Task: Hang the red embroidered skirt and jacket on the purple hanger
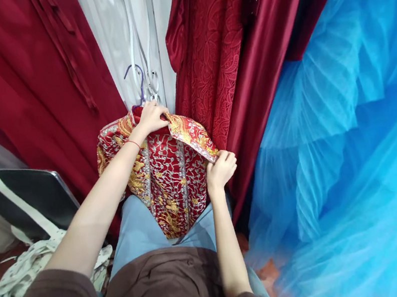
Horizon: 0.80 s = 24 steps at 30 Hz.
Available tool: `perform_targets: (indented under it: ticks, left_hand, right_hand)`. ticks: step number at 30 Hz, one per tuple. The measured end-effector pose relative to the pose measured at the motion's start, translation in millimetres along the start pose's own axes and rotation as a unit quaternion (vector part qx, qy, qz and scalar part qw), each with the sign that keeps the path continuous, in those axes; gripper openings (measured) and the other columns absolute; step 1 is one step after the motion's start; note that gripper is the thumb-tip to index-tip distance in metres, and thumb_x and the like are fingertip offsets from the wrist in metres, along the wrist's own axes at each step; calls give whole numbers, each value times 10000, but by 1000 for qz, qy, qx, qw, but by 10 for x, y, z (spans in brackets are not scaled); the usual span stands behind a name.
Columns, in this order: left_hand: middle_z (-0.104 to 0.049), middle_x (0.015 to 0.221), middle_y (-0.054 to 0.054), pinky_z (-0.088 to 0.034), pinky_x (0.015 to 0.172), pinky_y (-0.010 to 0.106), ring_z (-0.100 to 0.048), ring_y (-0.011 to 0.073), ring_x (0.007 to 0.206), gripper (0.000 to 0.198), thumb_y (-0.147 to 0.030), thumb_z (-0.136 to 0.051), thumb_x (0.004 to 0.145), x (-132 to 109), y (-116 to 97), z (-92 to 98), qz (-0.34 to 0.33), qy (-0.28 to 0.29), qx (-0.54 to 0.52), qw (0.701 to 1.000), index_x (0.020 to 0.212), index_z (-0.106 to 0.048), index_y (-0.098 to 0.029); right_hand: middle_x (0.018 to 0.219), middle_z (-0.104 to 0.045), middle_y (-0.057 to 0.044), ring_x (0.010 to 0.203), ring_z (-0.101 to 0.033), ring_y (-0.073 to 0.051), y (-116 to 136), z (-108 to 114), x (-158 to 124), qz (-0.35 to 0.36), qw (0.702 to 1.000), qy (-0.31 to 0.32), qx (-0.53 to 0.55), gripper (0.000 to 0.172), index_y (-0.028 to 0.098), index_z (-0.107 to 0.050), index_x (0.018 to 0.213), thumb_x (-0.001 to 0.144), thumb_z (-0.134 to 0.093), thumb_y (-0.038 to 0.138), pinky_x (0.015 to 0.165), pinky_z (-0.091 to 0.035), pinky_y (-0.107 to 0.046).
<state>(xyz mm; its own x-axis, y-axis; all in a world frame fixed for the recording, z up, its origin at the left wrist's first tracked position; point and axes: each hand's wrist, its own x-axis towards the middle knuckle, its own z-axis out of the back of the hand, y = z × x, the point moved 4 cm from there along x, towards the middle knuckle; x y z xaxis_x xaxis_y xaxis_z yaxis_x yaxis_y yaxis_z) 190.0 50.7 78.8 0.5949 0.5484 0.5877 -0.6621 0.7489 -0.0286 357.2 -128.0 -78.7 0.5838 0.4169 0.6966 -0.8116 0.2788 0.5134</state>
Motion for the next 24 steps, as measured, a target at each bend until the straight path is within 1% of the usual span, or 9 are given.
perform_targets:
  ticks: [2, 4, 8, 10, 13, 17, 21, 23, 24]
  left_hand:
    - [-685, 1009, 147, -296, 1066, 509, -493, 359, 1215, 229, -238, -640, 782, 5, 6, -21, -7, 2, -3, 1000, 970, -753, -173]
    - [-689, 1024, 147, -309, 1062, 522, -503, 364, 1204, 221, -234, -637, 782, 13, 7, -34, -12, -9, 1, 1000, 960, -753, -175]
    - [-701, 1021, 154, -323, 1055, 541, -520, 371, 1186, 201, -217, -636, 776, 15, -20, -35, -16, -30, 16, 999, 930, -750, -158]
    - [-709, 1003, 151, -326, 1051, 539, -529, 366, 1178, 194, -214, -634, 774, 5, -41, -28, -17, -27, 22, 999, 920, -749, -159]
    - [-715, 970, 141, -340, 1035, 526, -549, 358, 1154, 189, -202, -630, 767, -16, -71, -4, -26, -26, 29, 999, 904, -755, -167]
    - [-714, 940, 140, -353, 1020, 524, -559, 354, 1131, 208, -197, -626, 754, -30, -89, 23, -37, -39, 38, 998, 906, -763, -162]
    - [-719, 950, 139, -356, 1020, 517, -559, 350, 1125, 223, -202, -626, 750, -22, -77, 14, -40, -28, 39, 998, 914, -771, -159]
    - [-718, 944, 135, -360, 1019, 511, -558, 347, 1125, 235, -207, -630, 746, -16, -61, 10, -41, -28, 41, 998, 927, -774, -162]
    - [-716, 942, 132, -362, 1019, 509, -556, 345, 1126, 244, -212, -634, 744, -13, -53, 9, -41, -29, 42, 998, 936, -775, -165]
  right_hand:
    - [1113, -569, -192, 1013, -556, -349, -121, -87, 17, -51, 999, -13, 0, 276, 178, -554, 1072, 806, -506, 229, 868, -434, -470]
    - [1123, -578, -187, 981, -582, -334, -199, -133, 0, -88, 996, -3, -10, 299, 169, -547, 1079, 790, -543, 243, 857, -434, -447]
    - [1063, -636, -146, 914, -630, -295, -352, -159, -253, -165, 982, 80, -47, 210, 155, -591, 1026, 866, -505, 262, 842, -406, -412]
    - [1021, -658, -127, 899, -640, -281, -411, -131, -425, -170, 978, 103, -59, 201, 161, -614, 1005, 903, -475, 264, 819, -389, -387]
    - [1013, -673, -121, 892, -650, -272, -459, -89, -595, -160, 979, 107, -61, 232, 159, -628, 1022, 931, -468, 300, 782, -373, -361]
    - [1067, -689, -151, 931, -665, -300, -476, -141, -652, -184, 970, 135, -89, 320, 151, -640, 1125, 964, -425, 325, 816, -378, -403]
    - [970, -725, -138, 885, -679, -287, -485, -199, -697, -184, 965, 167, -81, 334, 161, -666, 1120, 962, -401, 288, 830, -383, -407]
    - [911, -732, -131, 825, -678, -272, -548, -95, -707, -189, 971, 137, -50, 320, 160, -686, 1056, 943, -413, 283, 791, -394, -375]
    - [897, -733, -132, 805, -676, -269, -597, 7, -700, -193, 976, 96, -33, 324, 160, -691, 1034, 939, -411, 293, 772, -399, -365]
